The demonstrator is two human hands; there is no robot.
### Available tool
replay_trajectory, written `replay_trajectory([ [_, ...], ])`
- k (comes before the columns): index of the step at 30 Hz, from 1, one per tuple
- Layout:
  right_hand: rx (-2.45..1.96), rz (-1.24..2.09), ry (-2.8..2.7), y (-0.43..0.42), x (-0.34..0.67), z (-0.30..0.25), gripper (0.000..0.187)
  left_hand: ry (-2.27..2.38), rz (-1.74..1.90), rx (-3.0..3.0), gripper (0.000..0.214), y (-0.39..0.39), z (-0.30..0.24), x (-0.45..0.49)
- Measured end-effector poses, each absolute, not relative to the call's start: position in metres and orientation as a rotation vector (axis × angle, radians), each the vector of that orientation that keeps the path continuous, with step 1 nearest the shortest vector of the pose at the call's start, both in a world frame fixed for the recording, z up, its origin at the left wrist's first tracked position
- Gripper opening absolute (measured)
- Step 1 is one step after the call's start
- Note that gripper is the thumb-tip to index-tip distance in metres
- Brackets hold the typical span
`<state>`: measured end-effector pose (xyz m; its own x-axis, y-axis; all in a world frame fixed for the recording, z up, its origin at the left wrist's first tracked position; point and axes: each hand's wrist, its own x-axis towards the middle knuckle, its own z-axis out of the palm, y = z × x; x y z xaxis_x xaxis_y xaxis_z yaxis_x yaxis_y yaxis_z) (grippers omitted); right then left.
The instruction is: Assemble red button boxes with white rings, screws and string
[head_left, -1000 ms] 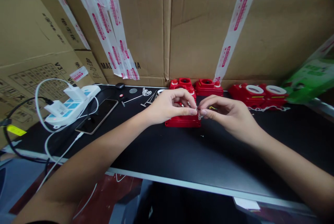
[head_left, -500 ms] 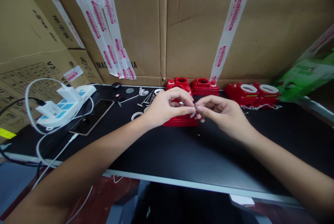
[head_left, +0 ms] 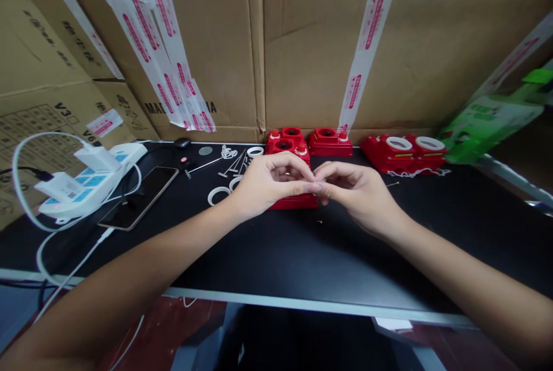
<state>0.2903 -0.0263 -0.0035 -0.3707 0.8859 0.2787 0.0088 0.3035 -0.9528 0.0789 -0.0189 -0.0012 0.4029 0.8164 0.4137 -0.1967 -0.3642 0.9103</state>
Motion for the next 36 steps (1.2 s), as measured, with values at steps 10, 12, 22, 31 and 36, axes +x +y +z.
replay_trajectory([
  [10,-0.721,0.857,-1.724,-0.032,0.295,-0.001,0.027,0.602,1.128,1.456,0.030,-0.021,-0.004,0.078],
  [12,-0.680,0.742,-1.784,-0.035,0.297,0.001,0.020,0.610,1.135,1.452,0.031,-0.021,-0.004,0.078],
  [22,-0.686,0.851,-1.804,-0.040,0.295,0.005,0.004,0.622,1.218,1.602,0.026,-0.022,0.000,0.076],
  [31,-0.640,0.793,-1.835,-0.037,0.297,0.003,0.006,0.655,1.279,1.707,0.017,-0.025,-0.002,0.076],
  [36,-0.610,0.575,-1.868,-0.039,0.296,0.000,0.015,0.655,1.236,1.585,0.029,-0.027,-0.002,0.079],
])
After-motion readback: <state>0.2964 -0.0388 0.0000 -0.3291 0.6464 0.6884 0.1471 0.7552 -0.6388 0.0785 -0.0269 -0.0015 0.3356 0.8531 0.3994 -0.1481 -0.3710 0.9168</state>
